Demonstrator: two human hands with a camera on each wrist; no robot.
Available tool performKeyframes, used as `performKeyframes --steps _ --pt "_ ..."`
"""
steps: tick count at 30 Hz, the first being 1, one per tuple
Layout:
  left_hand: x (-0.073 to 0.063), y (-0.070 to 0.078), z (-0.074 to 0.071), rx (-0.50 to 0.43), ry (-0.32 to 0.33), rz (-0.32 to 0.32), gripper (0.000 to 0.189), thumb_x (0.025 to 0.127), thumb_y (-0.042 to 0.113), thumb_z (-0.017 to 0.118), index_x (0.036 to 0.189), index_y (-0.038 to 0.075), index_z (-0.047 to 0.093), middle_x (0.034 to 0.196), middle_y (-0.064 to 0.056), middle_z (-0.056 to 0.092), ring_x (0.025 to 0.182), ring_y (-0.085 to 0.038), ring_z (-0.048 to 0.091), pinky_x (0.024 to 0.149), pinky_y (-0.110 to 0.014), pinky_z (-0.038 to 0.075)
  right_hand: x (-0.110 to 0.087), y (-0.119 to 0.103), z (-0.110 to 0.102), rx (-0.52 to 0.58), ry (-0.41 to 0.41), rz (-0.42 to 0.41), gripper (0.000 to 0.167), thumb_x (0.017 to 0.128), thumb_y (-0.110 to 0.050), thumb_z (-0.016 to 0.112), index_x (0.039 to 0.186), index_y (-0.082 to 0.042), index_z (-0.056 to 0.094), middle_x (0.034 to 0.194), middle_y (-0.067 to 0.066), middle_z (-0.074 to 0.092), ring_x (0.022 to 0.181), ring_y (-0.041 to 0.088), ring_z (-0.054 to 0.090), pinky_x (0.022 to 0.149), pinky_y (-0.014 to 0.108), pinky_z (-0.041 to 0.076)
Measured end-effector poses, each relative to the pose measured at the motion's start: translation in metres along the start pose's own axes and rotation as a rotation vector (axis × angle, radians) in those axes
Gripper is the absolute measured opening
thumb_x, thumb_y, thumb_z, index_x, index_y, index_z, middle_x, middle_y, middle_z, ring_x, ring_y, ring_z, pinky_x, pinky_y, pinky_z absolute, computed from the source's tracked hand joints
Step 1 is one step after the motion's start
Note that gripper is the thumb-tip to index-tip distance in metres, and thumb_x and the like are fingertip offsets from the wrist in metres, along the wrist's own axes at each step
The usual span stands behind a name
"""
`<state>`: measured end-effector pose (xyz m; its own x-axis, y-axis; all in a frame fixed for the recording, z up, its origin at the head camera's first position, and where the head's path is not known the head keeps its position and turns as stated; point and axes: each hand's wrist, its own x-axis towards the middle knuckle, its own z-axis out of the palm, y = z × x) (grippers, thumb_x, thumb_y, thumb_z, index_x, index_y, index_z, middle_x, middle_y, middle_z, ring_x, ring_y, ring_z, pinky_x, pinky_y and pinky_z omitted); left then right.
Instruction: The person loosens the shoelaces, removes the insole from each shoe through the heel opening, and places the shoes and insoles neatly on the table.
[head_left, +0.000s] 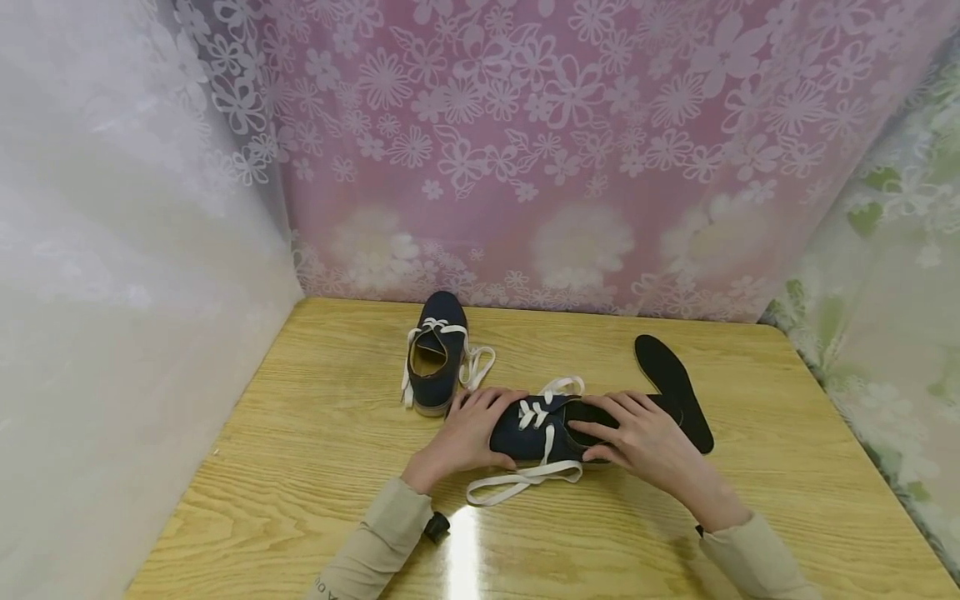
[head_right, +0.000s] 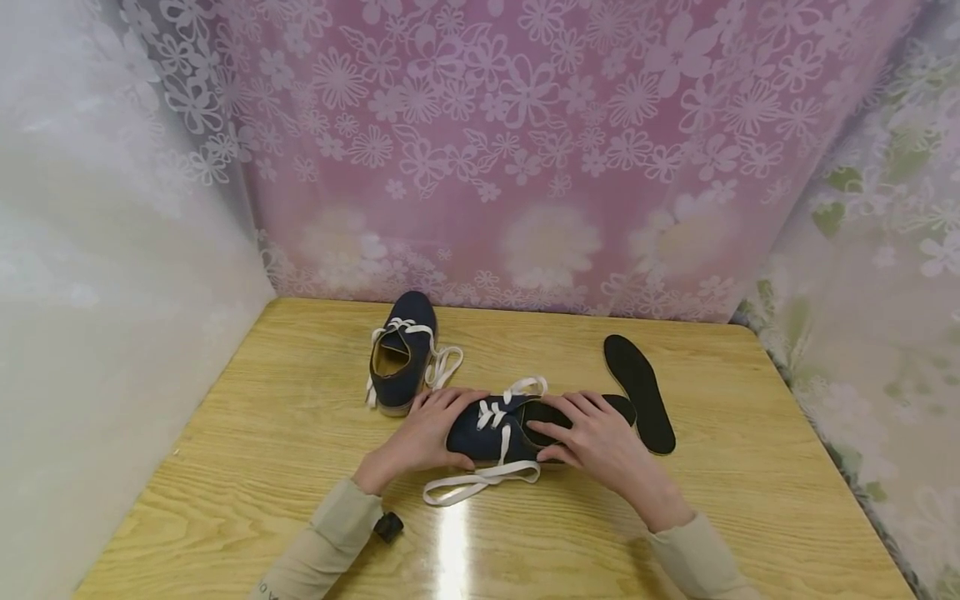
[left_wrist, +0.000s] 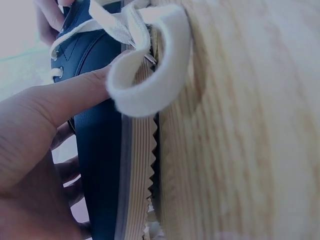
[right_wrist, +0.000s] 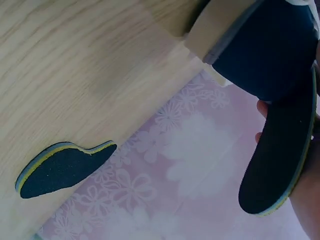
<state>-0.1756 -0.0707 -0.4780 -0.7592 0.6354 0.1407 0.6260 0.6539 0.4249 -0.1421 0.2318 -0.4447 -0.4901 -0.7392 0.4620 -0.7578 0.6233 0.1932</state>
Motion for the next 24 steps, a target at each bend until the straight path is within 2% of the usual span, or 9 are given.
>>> performKeyframes --steps 13,18,24 --pt "0.0 0.0 -0.001 -0.006 0.0 -0.001 0.104 0.07 0.046 0.093 0.156 0.027 0.038 0.148 -0.004 0.047 0.138 -0.027 0.043 0.114 -0.063 0.026 -0.001 0.0 -0.008 0.062 -0.056 0.033 0.044 0.102 -0.052 0.044 0.123 -0.03 0.075 0.133 0.011 0.063 0.11 0.032 0.063 0.09 0.051 0.052" --pt "-0.001 0.0 -0.001 0.0 -0.001 -0.007 0.104 0.07 0.047 0.093 0.156 0.027 0.038 0.148 -0.004 0.047 0.138 -0.027 0.043 0.114 -0.063 0.027 -0.001 -0.003 -0.008 0.031 -0.029 0.028 0.046 0.103 -0.051 0.04 0.119 -0.029 0.077 0.129 0.011 0.064 0.107 0.033 0.063 0.086 0.052 0.053" --pt "-0.002 0.002 -0.002 0.001 -0.002 -0.006 0.104 0.07 0.047 0.093 0.156 0.026 0.038 0.149 -0.004 0.047 0.139 -0.026 0.043 0.114 -0.062 0.028 0.0 -0.002 -0.014 -0.007 -0.064 0.039 0.051 0.101 -0.053 0.038 0.115 -0.027 0.079 0.126 0.011 0.065 0.105 0.034 0.063 0.087 0.052 0.052"
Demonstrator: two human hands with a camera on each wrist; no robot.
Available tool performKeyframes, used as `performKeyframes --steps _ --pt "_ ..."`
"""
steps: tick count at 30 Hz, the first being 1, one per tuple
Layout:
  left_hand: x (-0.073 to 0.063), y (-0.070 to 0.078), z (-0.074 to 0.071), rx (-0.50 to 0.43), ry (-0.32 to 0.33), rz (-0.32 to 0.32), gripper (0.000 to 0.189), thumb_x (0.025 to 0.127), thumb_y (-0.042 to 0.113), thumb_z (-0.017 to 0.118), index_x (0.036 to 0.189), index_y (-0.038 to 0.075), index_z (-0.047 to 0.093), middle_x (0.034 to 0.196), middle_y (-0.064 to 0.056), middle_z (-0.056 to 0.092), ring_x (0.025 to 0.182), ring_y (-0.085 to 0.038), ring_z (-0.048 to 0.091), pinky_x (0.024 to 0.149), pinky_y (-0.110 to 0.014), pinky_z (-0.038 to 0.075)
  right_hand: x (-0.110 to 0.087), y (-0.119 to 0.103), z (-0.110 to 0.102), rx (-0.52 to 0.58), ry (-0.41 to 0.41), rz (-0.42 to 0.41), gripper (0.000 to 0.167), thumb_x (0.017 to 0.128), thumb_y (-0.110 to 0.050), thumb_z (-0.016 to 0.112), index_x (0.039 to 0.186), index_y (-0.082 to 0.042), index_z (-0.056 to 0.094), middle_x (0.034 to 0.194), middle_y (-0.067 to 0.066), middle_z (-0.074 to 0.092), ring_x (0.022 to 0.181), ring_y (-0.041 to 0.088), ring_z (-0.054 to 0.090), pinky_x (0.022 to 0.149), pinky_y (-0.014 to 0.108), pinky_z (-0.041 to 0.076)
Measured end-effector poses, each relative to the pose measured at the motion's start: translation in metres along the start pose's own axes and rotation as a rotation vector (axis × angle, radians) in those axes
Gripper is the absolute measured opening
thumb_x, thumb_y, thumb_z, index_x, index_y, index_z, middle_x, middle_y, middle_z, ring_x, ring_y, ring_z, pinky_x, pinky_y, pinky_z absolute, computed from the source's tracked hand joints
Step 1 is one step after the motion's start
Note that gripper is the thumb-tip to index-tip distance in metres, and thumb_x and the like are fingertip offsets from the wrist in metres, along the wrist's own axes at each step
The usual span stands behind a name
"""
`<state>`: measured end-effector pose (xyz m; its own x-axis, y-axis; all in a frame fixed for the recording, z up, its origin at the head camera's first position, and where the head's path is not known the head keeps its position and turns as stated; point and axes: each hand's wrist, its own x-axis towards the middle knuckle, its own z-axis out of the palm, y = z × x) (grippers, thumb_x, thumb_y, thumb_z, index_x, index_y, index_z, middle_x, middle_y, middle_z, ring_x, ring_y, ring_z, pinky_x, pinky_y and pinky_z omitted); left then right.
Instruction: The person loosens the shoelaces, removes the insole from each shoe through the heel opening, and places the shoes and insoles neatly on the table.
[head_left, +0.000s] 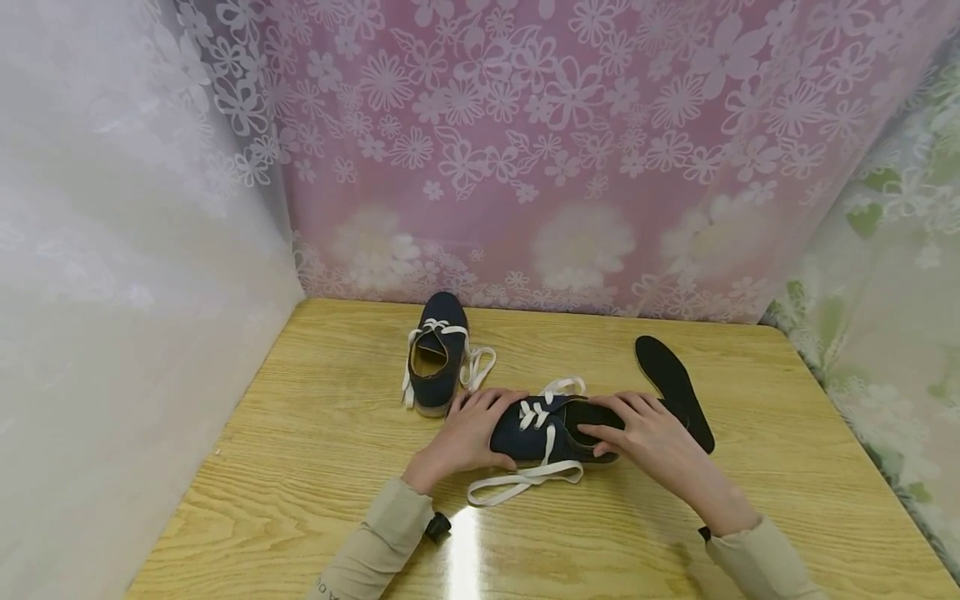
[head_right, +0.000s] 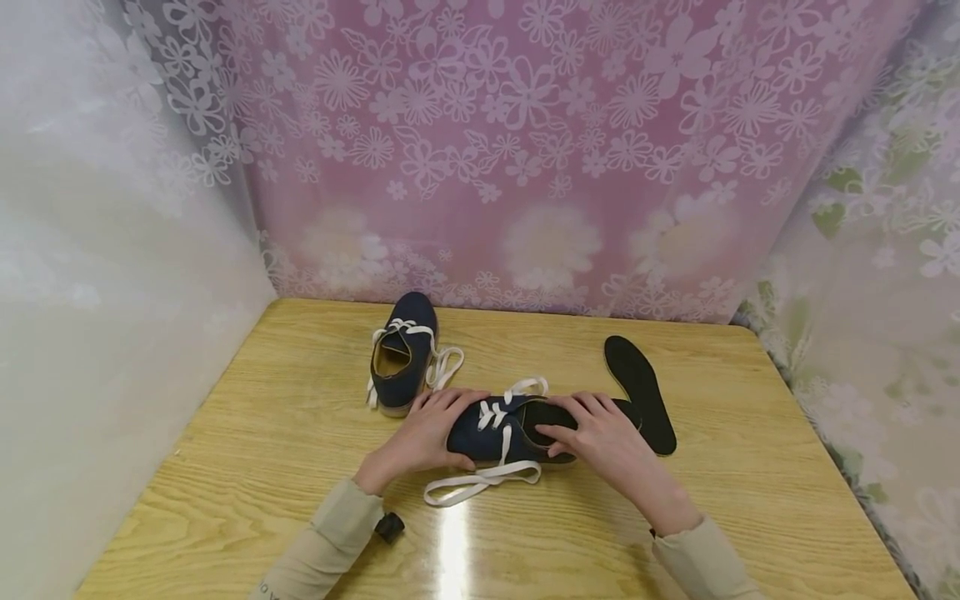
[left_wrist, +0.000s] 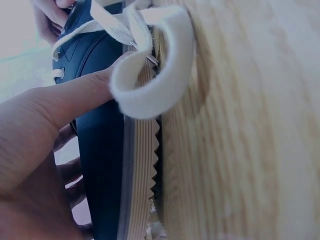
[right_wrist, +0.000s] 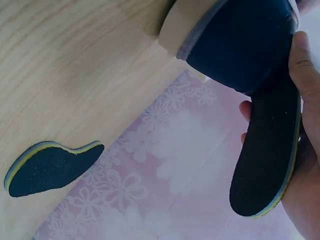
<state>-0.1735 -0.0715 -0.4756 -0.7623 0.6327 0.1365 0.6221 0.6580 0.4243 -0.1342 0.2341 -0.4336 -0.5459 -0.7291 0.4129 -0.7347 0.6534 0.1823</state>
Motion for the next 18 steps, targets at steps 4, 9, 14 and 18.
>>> performKeyframes --steps 4,9,14,18 --pt "0.0 -0.001 0.0 0.001 0.001 0.006 0.104 0.07 0.049 0.092 0.156 0.026 0.038 0.149 -0.004 0.047 0.139 -0.025 0.043 0.113 -0.063 0.029 0.0 0.002 -0.006 -0.01 0.014 0.003 0.057 0.103 -0.053 0.032 0.111 -0.025 0.08 0.123 0.011 0.066 0.103 0.034 0.063 0.089 0.051 0.051" --pt "0.001 -0.001 0.002 0.004 0.001 0.01 0.105 0.07 0.049 0.092 0.157 0.027 0.037 0.149 -0.003 0.046 0.139 -0.025 0.043 0.113 -0.062 0.029 -0.001 0.004 -0.011 -0.021 0.026 0.004 0.062 0.105 -0.052 0.026 0.109 -0.024 0.08 0.12 0.01 0.067 0.102 0.033 0.063 0.09 0.05 0.051" --pt "0.001 -0.002 0.003 0.004 -0.003 0.012 0.105 0.07 0.049 0.092 0.157 0.027 0.037 0.149 -0.004 0.047 0.139 -0.025 0.043 0.113 -0.062 0.028 -0.004 0.007 -0.013 0.024 -0.003 0.035 0.044 0.098 -0.053 0.048 0.114 -0.026 0.079 0.123 0.01 0.067 0.107 0.034 0.063 0.091 0.053 0.051" --pt "0.002 -0.003 0.005 0.008 0.001 0.009 0.105 0.07 0.049 0.092 0.157 0.027 0.037 0.149 -0.004 0.047 0.139 -0.025 0.043 0.113 -0.061 0.028 -0.007 0.008 -0.012 0.054 -0.022 0.055 0.04 0.084 -0.043 0.071 0.12 -0.027 0.077 0.126 0.011 0.066 0.109 0.035 0.062 0.092 0.055 0.05"
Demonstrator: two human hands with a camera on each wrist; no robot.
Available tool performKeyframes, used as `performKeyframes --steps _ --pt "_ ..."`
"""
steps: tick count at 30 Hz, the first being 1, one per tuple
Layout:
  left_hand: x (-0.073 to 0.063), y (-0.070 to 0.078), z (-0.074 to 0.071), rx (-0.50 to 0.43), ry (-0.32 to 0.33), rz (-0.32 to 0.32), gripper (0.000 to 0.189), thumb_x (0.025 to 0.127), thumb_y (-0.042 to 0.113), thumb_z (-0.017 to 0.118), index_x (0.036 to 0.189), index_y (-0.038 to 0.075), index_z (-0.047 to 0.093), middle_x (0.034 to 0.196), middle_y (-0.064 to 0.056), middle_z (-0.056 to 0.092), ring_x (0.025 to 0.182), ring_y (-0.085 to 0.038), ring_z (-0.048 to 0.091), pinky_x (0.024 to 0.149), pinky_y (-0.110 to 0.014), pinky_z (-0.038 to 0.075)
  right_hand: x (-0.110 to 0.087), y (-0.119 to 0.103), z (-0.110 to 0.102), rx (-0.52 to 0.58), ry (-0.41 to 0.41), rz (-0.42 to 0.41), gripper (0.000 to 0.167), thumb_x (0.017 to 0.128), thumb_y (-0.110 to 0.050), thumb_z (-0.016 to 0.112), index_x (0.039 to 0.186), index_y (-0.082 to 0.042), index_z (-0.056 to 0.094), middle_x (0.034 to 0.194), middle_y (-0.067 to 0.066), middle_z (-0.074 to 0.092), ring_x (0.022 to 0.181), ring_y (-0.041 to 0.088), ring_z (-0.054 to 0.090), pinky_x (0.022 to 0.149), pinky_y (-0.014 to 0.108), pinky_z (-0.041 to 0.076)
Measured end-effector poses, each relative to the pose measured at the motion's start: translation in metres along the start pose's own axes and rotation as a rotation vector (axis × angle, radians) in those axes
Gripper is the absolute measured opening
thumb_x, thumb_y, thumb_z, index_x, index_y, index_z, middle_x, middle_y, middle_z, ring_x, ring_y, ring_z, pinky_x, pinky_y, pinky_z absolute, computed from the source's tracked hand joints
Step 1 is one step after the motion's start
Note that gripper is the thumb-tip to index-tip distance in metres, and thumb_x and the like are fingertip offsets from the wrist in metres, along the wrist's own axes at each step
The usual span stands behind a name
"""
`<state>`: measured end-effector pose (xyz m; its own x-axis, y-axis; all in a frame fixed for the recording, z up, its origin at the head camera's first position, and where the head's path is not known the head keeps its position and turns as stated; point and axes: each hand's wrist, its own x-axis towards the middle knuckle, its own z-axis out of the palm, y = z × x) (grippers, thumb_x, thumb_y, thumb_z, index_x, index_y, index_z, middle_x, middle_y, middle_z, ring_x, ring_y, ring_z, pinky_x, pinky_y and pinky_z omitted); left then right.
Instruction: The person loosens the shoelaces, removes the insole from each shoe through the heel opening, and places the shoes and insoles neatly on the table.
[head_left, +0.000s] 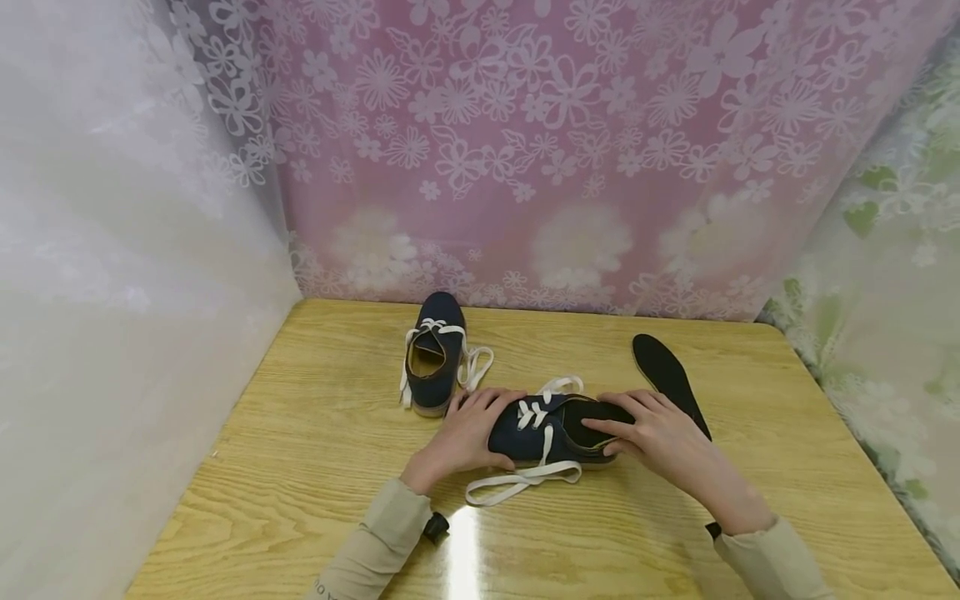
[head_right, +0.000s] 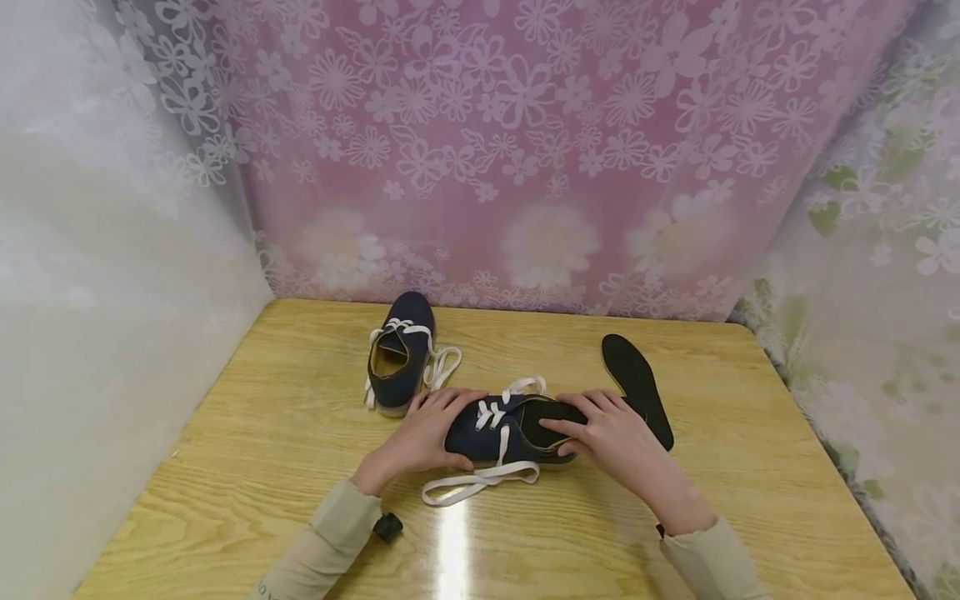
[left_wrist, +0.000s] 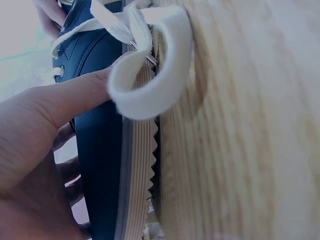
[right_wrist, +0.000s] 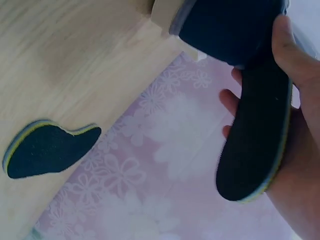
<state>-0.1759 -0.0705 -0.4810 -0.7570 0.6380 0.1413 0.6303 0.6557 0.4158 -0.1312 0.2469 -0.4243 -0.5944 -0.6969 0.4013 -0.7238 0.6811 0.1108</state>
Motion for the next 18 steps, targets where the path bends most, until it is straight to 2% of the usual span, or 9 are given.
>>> performKeyframes --steps 2,4,7,9,18 --pt "0.0001 -0.0003 0.0005 0.005 0.003 0.001 0.105 0.07 0.049 0.092 0.157 0.028 0.036 0.149 -0.004 0.047 0.139 -0.025 0.043 0.113 -0.061 0.028 -0.0004 0.0001 0.0007 0.0 0.0 -0.005 0.038 0.087 -0.042 0.069 0.12 -0.026 0.077 0.126 0.011 0.066 0.109 0.034 0.061 0.093 0.055 0.049" --pt "-0.0002 -0.0002 0.0005 0.005 0.004 0.003 0.105 0.07 0.049 0.092 0.157 0.028 0.036 0.148 -0.004 0.047 0.139 -0.025 0.043 0.113 -0.061 0.029 -0.0003 -0.0002 0.0013 -0.004 0.011 -0.014 0.037 0.096 -0.046 0.058 0.119 -0.026 0.078 0.125 0.011 0.066 0.108 0.034 0.061 0.094 0.055 0.048" --pt "-0.001 0.0008 -0.0005 0.005 -0.001 -0.001 0.105 0.071 0.049 0.092 0.157 0.028 0.035 0.148 -0.004 0.046 0.139 -0.025 0.043 0.113 -0.062 0.029 0.0001 -0.0005 0.0015 -0.011 0.033 -0.033 0.049 0.104 -0.051 0.039 0.117 -0.025 0.078 0.123 0.011 0.066 0.109 0.033 0.061 0.096 0.055 0.046" --pt "-0.0017 0.0015 -0.001 0.002 -0.003 -0.002 0.104 0.071 0.048 0.091 0.157 0.028 0.035 0.149 -0.004 0.046 0.139 -0.025 0.043 0.113 -0.062 0.029 0.0005 -0.0003 0.0006 -0.014 0.053 -0.041 0.054 0.107 -0.051 0.034 0.116 -0.024 0.079 0.123 0.01 0.066 0.109 0.032 0.061 0.098 0.054 0.045" --pt "-0.0013 0.0013 -0.0021 0.004 0.004 0.005 0.102 0.072 0.047 0.092 0.156 0.026 0.038 0.148 -0.003 0.047 0.138 -0.024 0.043 0.112 -0.062 0.03 -0.0012 0.0037 -0.0075 -0.034 0.127 -0.048 0.056 0.108 -0.051 0.032 0.11 -0.023 0.08 0.118 0.01 0.068 0.106 0.031 0.063 0.105 0.047 0.038"
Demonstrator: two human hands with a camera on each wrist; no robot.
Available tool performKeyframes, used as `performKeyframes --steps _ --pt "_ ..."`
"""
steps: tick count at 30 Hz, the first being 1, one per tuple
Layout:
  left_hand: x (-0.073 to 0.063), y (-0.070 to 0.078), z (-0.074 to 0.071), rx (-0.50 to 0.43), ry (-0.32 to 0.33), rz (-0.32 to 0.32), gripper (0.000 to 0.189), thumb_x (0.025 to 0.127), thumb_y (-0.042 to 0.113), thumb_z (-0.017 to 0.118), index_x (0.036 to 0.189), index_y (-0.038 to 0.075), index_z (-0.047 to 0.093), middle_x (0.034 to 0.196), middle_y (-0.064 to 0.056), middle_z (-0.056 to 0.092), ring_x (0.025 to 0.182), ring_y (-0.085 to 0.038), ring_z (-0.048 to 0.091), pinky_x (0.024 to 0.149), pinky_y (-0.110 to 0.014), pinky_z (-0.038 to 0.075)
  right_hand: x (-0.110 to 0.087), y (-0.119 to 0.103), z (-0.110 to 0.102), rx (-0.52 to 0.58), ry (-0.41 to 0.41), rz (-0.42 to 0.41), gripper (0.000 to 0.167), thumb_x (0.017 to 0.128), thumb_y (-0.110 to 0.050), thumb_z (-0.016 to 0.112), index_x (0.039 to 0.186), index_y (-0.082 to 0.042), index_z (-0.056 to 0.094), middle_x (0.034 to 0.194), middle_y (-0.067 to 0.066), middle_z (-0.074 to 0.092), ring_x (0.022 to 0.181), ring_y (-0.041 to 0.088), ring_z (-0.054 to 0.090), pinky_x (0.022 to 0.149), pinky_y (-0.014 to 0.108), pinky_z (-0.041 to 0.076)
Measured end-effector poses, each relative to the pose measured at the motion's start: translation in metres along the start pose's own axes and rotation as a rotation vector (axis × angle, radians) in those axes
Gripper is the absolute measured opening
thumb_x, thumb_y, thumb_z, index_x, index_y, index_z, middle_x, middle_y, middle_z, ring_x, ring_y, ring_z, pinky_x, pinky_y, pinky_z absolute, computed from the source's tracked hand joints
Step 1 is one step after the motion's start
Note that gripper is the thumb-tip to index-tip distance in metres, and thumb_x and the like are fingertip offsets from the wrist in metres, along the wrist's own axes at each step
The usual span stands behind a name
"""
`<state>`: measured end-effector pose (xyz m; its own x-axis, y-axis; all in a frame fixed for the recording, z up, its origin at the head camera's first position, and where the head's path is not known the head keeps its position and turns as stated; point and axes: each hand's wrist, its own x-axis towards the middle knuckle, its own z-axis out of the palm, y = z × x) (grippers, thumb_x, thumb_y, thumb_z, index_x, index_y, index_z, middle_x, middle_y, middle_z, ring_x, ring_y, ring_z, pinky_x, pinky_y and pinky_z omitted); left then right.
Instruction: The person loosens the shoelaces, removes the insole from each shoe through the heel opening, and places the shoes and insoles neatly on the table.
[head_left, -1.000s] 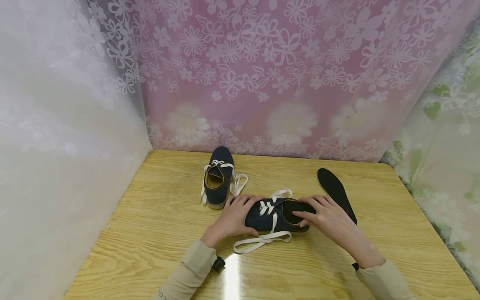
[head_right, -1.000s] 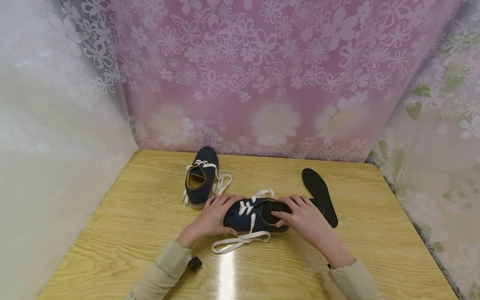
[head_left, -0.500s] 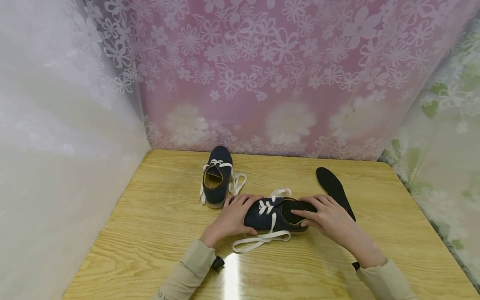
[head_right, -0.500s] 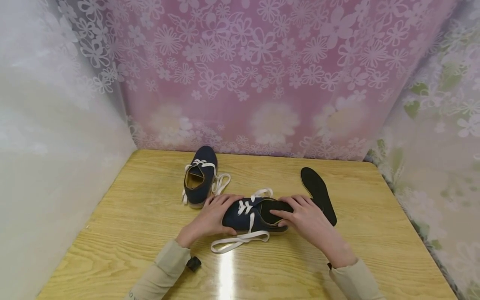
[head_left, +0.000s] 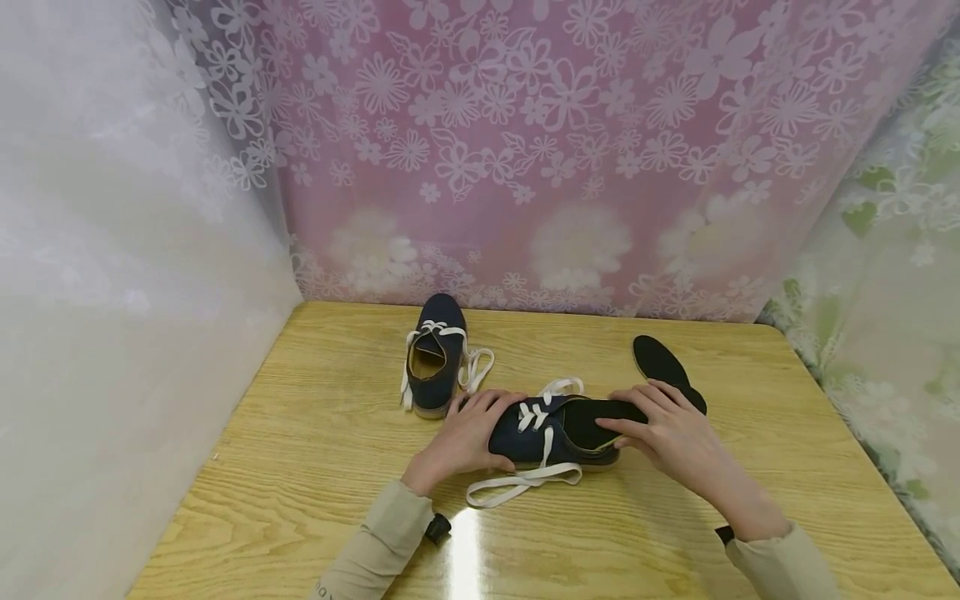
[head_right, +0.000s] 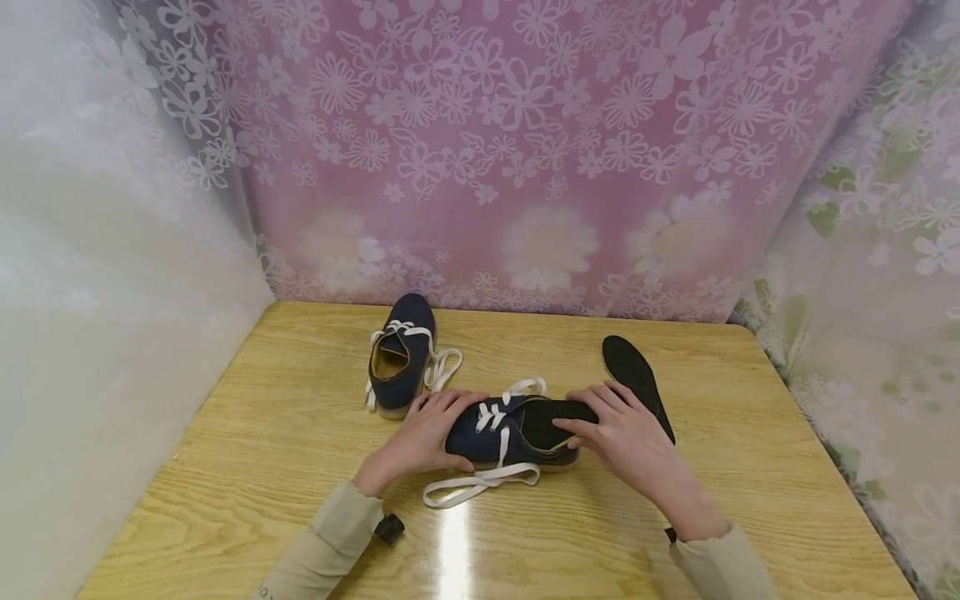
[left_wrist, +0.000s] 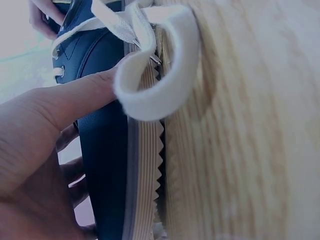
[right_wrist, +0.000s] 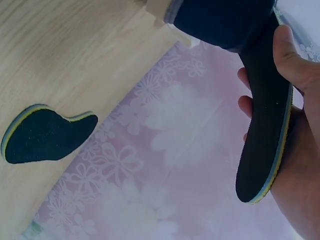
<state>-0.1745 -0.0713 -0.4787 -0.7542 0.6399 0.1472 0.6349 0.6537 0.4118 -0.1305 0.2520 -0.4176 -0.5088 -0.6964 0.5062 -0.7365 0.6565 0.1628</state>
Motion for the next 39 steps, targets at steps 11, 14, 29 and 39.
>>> performKeyframes --steps 11,14,29,39 --pt "-0.001 0.0 -0.002 -0.011 -0.01 -0.015 0.102 0.072 0.045 0.092 0.156 0.025 0.038 0.149 -0.005 0.046 0.139 -0.026 0.042 0.112 -0.064 0.028 -0.002 0.006 -0.032 -0.02 0.039 0.078 0.055 0.107 -0.051 0.031 0.112 -0.024 0.079 0.12 0.011 0.067 0.107 0.036 0.06 0.095 0.056 0.043" --pt "-0.001 0.0 -0.003 -0.007 -0.012 -0.022 0.102 0.072 0.045 0.092 0.156 0.025 0.038 0.149 -0.005 0.046 0.14 -0.026 0.041 0.112 -0.065 0.028 -0.002 0.007 -0.042 -0.022 0.047 0.097 0.052 0.107 -0.051 0.033 0.115 -0.026 0.078 0.121 0.013 0.066 0.105 0.038 0.058 0.091 0.057 0.044" --pt "0.0 0.005 -0.001 0.004 -0.007 -0.017 0.102 0.072 0.047 0.091 0.156 0.024 0.037 0.148 -0.005 0.047 0.139 -0.026 0.042 0.113 -0.064 0.027 0.0 0.01 -0.048 -0.085 0.074 0.272 0.052 0.108 -0.053 0.032 0.129 -0.026 0.071 0.126 0.017 0.064 0.104 0.044 0.058 0.086 0.063 0.045" --pt "-0.002 0.006 -0.003 -0.007 -0.023 -0.015 0.103 0.073 0.047 0.091 0.157 0.023 0.036 0.15 -0.006 0.045 0.14 -0.027 0.041 0.113 -0.065 0.027 -0.005 0.015 -0.006 -0.138 -0.06 0.455 0.048 0.112 -0.041 0.033 0.136 -0.014 0.065 0.135 0.021 0.058 0.105 0.05 0.054 0.075 0.064 0.046"
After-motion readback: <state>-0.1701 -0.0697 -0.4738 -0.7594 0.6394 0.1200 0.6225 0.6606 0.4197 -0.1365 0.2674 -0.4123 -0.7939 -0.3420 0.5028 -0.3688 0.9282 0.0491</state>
